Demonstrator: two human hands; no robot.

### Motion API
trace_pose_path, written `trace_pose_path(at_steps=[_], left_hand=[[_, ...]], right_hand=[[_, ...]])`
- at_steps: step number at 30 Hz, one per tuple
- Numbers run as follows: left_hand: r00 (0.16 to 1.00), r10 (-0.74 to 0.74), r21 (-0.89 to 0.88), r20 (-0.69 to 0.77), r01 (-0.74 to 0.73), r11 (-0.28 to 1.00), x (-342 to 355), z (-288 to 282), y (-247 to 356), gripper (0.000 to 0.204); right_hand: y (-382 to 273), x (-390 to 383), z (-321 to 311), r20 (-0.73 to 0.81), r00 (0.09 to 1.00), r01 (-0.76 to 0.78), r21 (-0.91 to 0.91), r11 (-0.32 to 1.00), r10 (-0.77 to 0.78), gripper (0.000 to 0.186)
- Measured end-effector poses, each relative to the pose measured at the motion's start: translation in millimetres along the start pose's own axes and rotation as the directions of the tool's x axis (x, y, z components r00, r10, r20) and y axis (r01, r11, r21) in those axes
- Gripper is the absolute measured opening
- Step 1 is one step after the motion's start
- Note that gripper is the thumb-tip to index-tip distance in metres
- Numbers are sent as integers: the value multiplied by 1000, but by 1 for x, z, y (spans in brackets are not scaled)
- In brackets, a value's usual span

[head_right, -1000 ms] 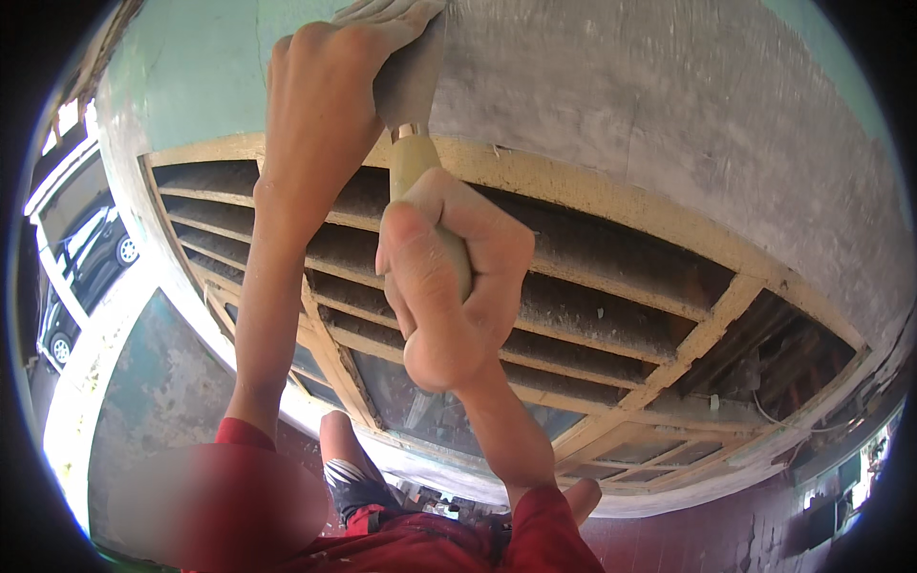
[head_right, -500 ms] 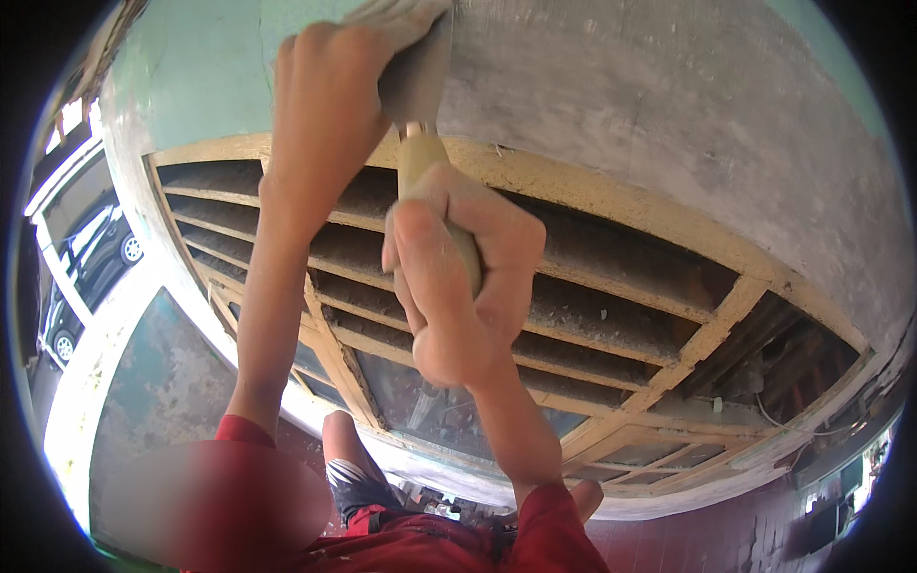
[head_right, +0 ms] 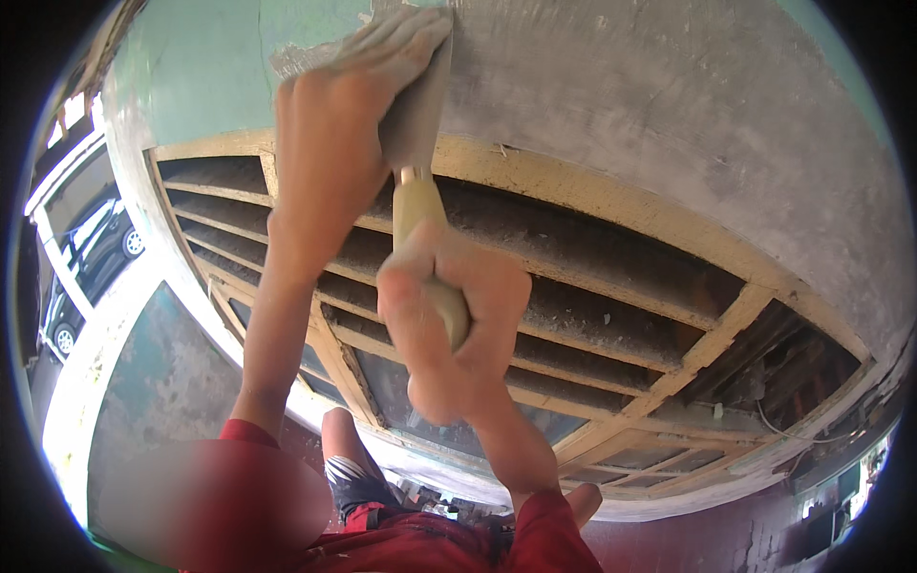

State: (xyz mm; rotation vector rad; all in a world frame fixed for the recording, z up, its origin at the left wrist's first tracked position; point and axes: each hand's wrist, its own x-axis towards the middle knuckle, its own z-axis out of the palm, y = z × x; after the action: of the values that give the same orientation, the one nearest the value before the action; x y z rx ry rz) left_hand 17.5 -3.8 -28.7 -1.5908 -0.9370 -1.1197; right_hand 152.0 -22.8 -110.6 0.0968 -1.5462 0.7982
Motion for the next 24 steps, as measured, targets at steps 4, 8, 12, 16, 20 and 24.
trace_pose_path(at_steps=[4,8,12,16,20,24], left_hand=[[986,129,-17,-100,-132,991,8,-3,-8,40],[994,99,-5,-50,-99,995,7,-5,-7,39],[997,67,-2,-35,-67,998,8,-6,-8,38],[987,137,-13,-85,-138,990,9,-3,-12,38],[992,107,-3,-66,-107,994,6,-7,-8,37],[999,27,-56,-28,-29,998,20,-18,1,37]], right_hand=[[0,-2,1,8,1000,-9,30,1000,9,37],[-6,-4,1,-45,988,-140,119,983,146,20],[-6,-2,3,-58,987,-138,141,980,147,21],[-6,-2,8,-56,984,-154,176,972,166,24],[5,-6,8,-10,999,-37,37,999,37,37],[1,6,8,-8,1000,-29,68,997,30,37]])
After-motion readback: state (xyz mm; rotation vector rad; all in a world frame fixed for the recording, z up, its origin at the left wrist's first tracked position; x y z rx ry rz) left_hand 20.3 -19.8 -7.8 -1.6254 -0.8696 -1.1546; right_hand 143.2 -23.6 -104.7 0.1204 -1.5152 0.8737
